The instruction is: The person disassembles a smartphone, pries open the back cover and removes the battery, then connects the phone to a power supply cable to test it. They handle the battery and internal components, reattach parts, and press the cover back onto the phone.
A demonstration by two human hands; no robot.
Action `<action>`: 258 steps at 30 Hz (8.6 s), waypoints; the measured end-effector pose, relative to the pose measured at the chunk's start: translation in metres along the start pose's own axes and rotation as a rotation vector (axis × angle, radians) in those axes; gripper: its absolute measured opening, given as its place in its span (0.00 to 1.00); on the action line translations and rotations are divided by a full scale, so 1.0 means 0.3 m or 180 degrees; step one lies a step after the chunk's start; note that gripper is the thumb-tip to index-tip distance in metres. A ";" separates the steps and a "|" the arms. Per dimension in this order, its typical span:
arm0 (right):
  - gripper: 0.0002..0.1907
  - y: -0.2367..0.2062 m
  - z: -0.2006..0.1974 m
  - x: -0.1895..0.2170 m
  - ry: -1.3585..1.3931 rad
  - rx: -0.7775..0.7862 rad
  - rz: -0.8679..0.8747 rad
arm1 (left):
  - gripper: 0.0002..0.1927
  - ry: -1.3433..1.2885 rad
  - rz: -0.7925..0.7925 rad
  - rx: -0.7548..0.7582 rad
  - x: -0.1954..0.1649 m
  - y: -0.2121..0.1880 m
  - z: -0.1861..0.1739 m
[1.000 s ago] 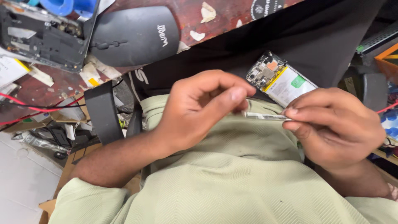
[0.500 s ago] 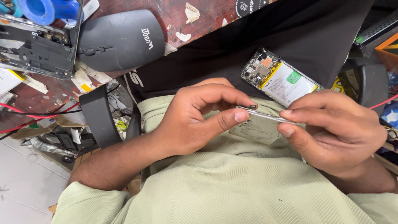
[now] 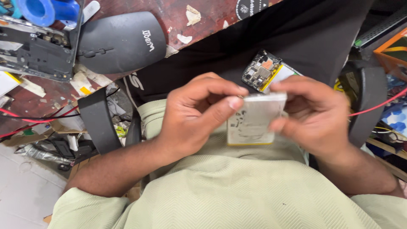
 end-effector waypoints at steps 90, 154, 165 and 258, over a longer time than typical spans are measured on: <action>0.19 -0.089 -0.060 -0.027 -0.5018 -0.0035 -0.1252 | 0.13 0.1833 -0.0419 -0.0018 0.424 0.339 0.065; 0.27 0.000 -0.052 -0.020 -0.4664 -0.0262 -0.2236 | 0.13 0.2035 -0.0282 -0.0256 0.155 0.392 0.152; 0.36 -0.001 -0.038 -0.070 -0.4745 0.0144 -0.1734 | 0.14 0.0798 -0.0885 0.0021 0.272 0.386 0.122; 0.53 0.062 -0.257 0.194 0.1272 -0.0110 -0.1320 | 0.31 0.2978 0.2447 0.0752 -0.380 0.185 0.440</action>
Point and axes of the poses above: each hand's wrist, its own y-axis towards the middle knuckle, its own z-axis out of the palm, x = y × z, the point moved 10 cm from there along y, towards the middle knuckle, and after that the axes turned 2 degrees about -z, right-handed, at the moved point
